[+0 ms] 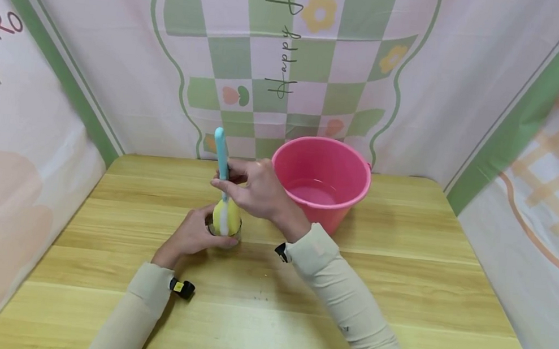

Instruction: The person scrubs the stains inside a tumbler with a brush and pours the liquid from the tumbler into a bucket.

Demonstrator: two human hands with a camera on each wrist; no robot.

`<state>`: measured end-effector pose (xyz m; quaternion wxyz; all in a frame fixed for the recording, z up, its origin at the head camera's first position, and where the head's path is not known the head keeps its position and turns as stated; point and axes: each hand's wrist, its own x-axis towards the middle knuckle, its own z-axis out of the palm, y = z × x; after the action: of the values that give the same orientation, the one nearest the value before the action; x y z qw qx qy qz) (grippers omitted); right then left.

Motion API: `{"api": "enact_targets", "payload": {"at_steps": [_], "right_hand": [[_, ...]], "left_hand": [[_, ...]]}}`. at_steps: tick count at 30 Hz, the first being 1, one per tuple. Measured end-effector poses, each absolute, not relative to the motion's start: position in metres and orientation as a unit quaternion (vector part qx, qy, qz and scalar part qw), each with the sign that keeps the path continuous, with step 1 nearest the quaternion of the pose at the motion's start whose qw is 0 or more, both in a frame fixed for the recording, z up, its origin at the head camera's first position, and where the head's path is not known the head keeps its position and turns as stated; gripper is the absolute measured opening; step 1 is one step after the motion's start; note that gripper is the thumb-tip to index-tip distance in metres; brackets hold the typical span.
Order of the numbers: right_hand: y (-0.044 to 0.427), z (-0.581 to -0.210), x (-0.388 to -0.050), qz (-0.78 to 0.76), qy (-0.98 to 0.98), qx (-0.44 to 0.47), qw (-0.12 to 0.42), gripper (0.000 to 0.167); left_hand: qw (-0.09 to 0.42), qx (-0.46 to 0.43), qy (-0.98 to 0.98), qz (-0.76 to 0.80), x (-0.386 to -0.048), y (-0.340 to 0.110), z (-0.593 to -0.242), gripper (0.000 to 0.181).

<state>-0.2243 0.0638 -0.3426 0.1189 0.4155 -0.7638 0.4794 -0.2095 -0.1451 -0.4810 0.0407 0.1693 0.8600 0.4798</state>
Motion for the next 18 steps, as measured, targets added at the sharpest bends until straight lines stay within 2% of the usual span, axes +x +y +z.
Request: {"api": "enact_targets", "payload": {"at_steps": [10, 18], "right_hand": [[0.062, -0.372, -0.225, 0.474, -0.772, 0.414, 0.086, 0.006], [0.064, -0.352, -0.226, 0.460, -0.767, 0.432, 0.117, 0.006]], "left_hand": [[0.039, 0.168, 0.865, 0.471, -0.210, -0.145, -0.482, 0.072], [0.036, 0.176, 0.861, 0.476, -0.210, -0.145, -0.483, 0.064]]}}
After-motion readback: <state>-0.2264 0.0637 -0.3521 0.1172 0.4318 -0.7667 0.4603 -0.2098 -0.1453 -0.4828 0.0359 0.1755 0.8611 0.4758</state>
